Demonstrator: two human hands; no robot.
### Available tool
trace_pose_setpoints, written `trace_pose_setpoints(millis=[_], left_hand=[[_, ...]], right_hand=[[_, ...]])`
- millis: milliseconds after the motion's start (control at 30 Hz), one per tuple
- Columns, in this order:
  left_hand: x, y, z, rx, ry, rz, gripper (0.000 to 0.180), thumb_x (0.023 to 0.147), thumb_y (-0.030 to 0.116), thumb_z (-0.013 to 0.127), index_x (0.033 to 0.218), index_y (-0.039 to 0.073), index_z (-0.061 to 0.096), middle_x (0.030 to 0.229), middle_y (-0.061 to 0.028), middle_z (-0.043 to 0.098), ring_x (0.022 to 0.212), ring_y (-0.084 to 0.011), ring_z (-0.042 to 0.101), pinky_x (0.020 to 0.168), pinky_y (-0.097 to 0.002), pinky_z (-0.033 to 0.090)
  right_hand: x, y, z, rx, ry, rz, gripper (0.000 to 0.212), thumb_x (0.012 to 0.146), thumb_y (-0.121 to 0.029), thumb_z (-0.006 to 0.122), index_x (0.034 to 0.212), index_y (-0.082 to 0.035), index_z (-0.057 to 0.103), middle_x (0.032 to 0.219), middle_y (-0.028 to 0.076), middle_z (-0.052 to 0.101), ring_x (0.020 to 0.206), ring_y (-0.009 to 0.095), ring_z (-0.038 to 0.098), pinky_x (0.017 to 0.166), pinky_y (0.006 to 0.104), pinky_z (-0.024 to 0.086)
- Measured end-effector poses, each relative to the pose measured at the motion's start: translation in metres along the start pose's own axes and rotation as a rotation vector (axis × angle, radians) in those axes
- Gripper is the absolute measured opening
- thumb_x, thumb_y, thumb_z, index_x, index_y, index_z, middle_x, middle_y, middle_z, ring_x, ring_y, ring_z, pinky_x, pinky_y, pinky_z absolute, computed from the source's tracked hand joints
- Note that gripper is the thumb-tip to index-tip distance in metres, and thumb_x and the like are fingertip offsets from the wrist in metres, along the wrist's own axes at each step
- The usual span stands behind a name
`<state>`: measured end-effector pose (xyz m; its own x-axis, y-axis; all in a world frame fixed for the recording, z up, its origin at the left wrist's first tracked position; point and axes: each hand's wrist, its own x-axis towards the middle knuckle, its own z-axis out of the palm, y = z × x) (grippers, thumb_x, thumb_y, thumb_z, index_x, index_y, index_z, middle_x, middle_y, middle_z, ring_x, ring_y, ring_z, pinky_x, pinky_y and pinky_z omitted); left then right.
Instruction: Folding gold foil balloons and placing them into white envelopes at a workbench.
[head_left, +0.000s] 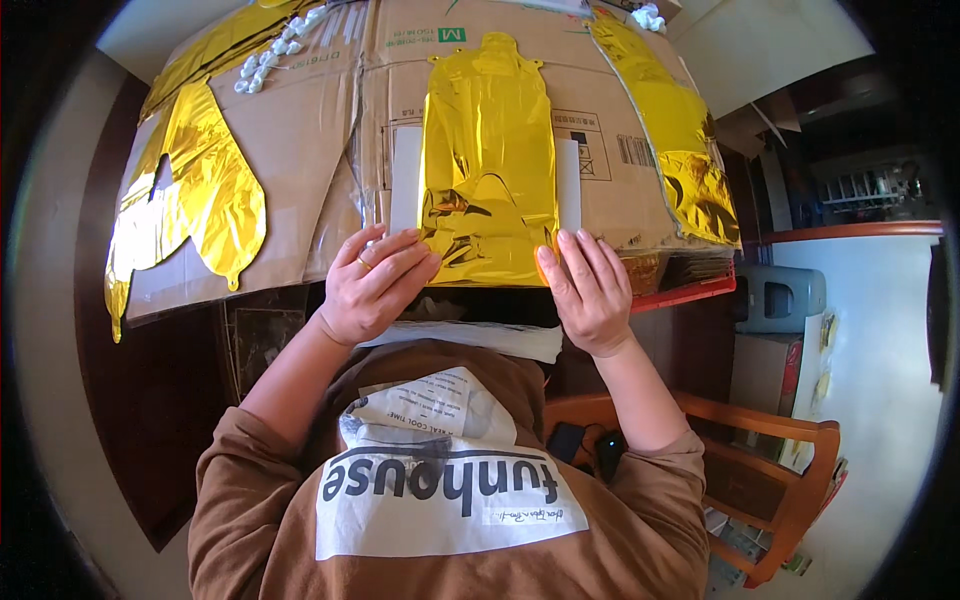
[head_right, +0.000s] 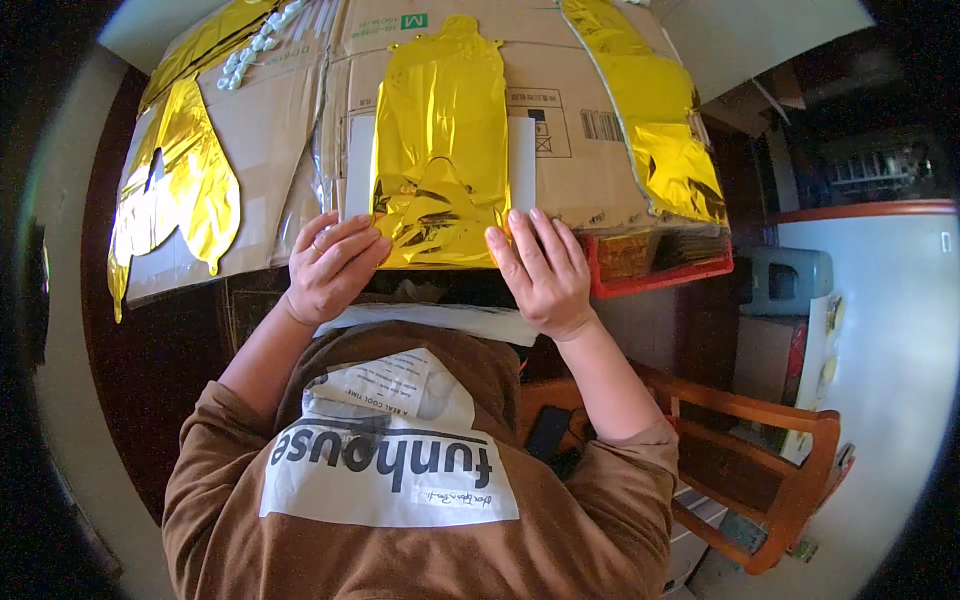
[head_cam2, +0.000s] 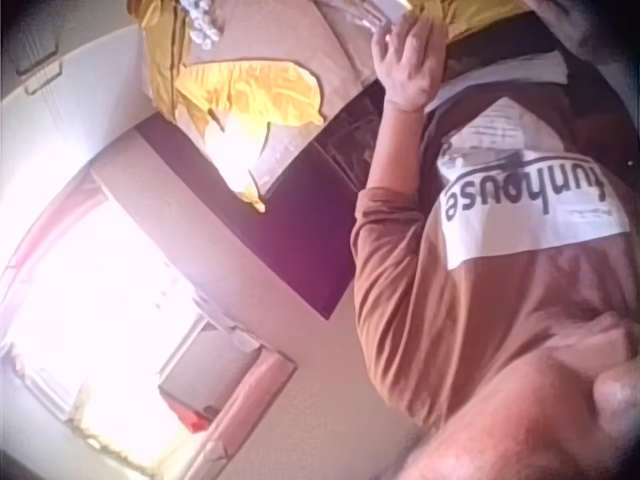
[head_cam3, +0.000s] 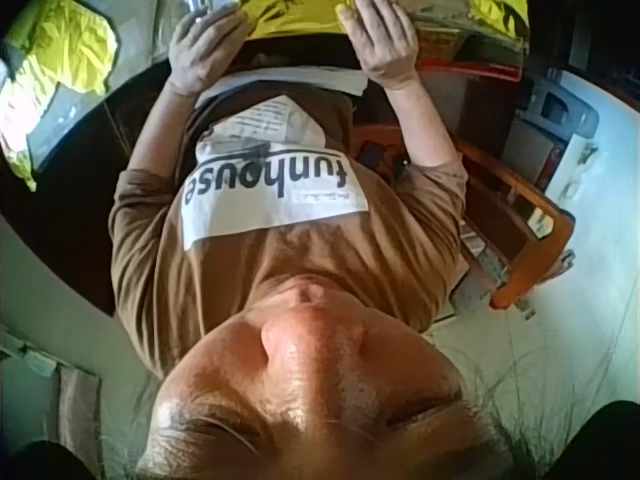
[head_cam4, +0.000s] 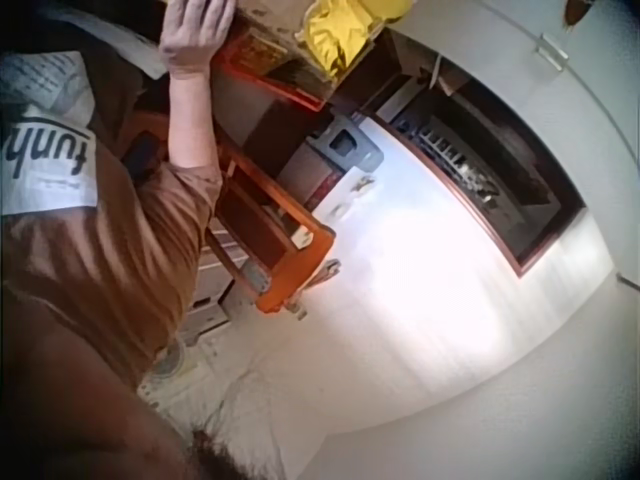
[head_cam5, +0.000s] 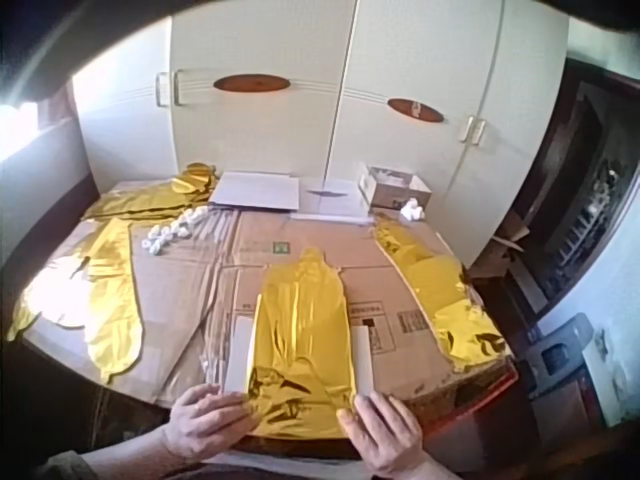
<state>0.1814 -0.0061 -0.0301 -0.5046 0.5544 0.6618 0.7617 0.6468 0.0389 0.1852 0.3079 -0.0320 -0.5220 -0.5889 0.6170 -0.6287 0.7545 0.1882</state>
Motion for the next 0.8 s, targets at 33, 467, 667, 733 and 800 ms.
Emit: trace_pose_setpoints(millis=[33,467,667,733,800], left_hand=[[0.000,0.000,-0.001,-0.001,0.001,-0.004,0.028,0.076,0.009,0.075,0.104,0.011,0.074,0.108,-0.0027,0.068,0.108,-0.0211,0.067,0.098,-0.0419,0.048],[0.073,-0.046,-0.065,-0.010,0.111,0.258,0.023,0.079,0.010,0.069,0.103,0.009,0.072,0.097,-0.0024,0.068,0.094,-0.0168,0.067,0.094,-0.0429,0.052],[0.164,-0.102,-0.114,0.289,0.226,0.555,0.027,0.080,0.013,0.071,0.106,0.005,0.072,0.096,-0.0034,0.068,0.089,-0.0161,0.067,0.090,-0.0406,0.054],[0.136,-0.107,-0.084,0.262,0.193,0.572,0.027,0.077,0.013,0.071,0.103,0.006,0.071,0.094,-0.0024,0.067,0.091,-0.0161,0.067,0.091,-0.0397,0.055],[0.104,-0.107,-0.044,0.109,0.040,0.542,0.027,0.076,0.014,0.070,0.102,0.007,0.070,0.093,-0.0019,0.066,0.092,-0.0166,0.068,0.091,-0.0391,0.056]], right_hand=[[0.001,0.000,-0.002,0.005,-0.006,-0.001,0.031,0.094,-0.017,0.065,0.125,-0.011,0.069,0.122,0.014,0.069,0.111,0.033,0.066,0.092,0.0425,0.054],[0.080,0.039,-0.061,-0.045,0.146,-0.225,0.026,0.091,-0.015,0.073,0.112,0.000,0.072,0.100,0.014,0.074,0.089,0.022,0.073,0.061,0.0281,0.050],[0.171,0.097,-0.073,-0.269,0.348,-0.369,0.021,0.093,-0.016,0.069,0.111,-0.006,0.073,0.103,0.010,0.075,0.087,0.018,0.073,0.061,0.0255,0.053],[0.154,0.094,-0.052,-0.238,0.205,-0.427,0.023,0.091,-0.012,0.068,0.113,-0.003,0.071,0.101,0.010,0.074,0.093,0.020,0.073,0.064,0.0279,0.054],[0.110,0.092,-0.008,-0.129,0.096,-0.481,0.023,0.090,-0.009,0.065,0.111,-0.002,0.070,0.100,0.011,0.073,0.097,0.022,0.072,0.066,0.0299,0.054]])
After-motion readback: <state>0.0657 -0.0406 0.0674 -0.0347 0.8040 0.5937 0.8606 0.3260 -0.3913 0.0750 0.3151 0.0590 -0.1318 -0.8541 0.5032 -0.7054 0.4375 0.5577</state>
